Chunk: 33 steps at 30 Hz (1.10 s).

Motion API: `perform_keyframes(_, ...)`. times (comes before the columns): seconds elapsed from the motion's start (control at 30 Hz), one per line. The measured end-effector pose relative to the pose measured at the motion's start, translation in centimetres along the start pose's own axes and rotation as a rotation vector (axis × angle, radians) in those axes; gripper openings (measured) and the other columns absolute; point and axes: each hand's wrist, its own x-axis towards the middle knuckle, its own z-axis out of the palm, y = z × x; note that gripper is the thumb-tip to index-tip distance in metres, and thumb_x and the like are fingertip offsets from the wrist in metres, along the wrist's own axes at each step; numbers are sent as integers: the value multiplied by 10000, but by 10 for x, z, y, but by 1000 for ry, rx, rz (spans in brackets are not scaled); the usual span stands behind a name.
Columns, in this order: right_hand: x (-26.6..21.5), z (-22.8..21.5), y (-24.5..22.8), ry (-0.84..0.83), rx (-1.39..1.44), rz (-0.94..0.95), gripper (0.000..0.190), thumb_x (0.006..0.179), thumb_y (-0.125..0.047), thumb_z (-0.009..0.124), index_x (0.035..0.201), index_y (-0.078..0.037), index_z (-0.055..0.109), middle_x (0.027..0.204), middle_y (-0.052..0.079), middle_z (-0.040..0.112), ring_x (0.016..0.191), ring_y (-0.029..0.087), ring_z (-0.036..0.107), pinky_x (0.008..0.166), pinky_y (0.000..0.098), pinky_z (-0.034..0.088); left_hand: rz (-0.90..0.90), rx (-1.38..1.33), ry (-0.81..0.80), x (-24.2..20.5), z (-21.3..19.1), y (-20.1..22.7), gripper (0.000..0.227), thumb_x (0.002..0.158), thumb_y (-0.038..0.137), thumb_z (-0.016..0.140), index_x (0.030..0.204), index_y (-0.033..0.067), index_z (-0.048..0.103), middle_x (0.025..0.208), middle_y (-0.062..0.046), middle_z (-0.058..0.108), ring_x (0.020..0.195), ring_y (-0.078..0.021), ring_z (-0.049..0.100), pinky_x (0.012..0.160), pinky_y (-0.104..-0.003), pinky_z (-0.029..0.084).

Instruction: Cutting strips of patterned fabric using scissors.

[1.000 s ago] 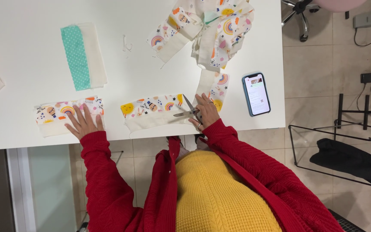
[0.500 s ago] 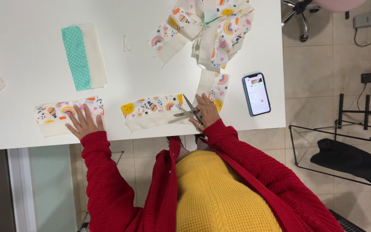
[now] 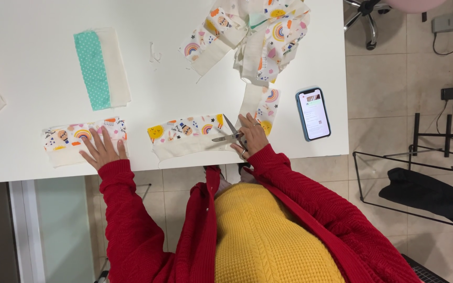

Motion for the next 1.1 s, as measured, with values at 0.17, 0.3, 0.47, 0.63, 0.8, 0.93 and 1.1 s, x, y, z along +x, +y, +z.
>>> perform_keyframes(0.17,1,-3,-3,6,12,0,567,861,-313,831,1185,-77,428,1579,212,396,1505,451,309,1151,579,370,5,-4,9,0,0,0,730,1083,408,552,1724,216,259,1795,-89,125,1640,-352,51,1270,-652,1)
perform_keyframes(0.3,0,0,0,6,4,-5,571,856,-315,834,1180,-72,430,1574,213,399,1503,452,310,1149,578,372,8,-3,11,-1,0,0,728,1087,411,552,1725,217,261,1795,-86,125,1641,-354,51,1272,-650,2)
perform_keyframes(0.47,0,3,2,22,0,-8,578,831,-310,851,1160,-68,441,1563,206,410,1495,454,321,1148,583,373,10,15,13,0,1,-1,733,1078,403,563,1721,211,269,1793,-87,128,1637,-359,61,1267,-653,18)
perform_keyframes(0.63,-4,13,19,62,162,-31,543,807,-232,849,1142,-48,464,1561,207,394,1475,452,350,1124,551,394,52,117,73,0,17,-12,733,1106,434,576,1736,202,281,1804,-86,125,1645,-365,66,1271,-652,27)
perform_keyframes(0.8,-13,-11,23,277,899,179,634,801,-69,812,1323,-76,451,1602,159,351,1450,332,429,939,426,460,29,62,133,4,5,-9,753,1076,431,595,1723,176,305,1781,-135,163,1620,-400,90,1246,-682,43)
perform_keyframes(0.93,-29,-66,-11,142,889,539,434,922,-43,732,1288,-46,500,1391,148,605,1260,232,619,976,344,527,182,75,106,-25,-39,58,772,894,428,713,1554,139,436,1608,-157,377,1519,-414,243,1194,-670,157)
perform_keyframes(1.1,-23,-77,-51,-194,877,676,335,950,-116,677,1248,-24,553,1185,167,688,1121,204,706,962,333,566,422,-171,-352,-70,-54,180,693,816,430,730,1441,282,470,1521,-94,436,1520,-343,315,1221,-608,195)
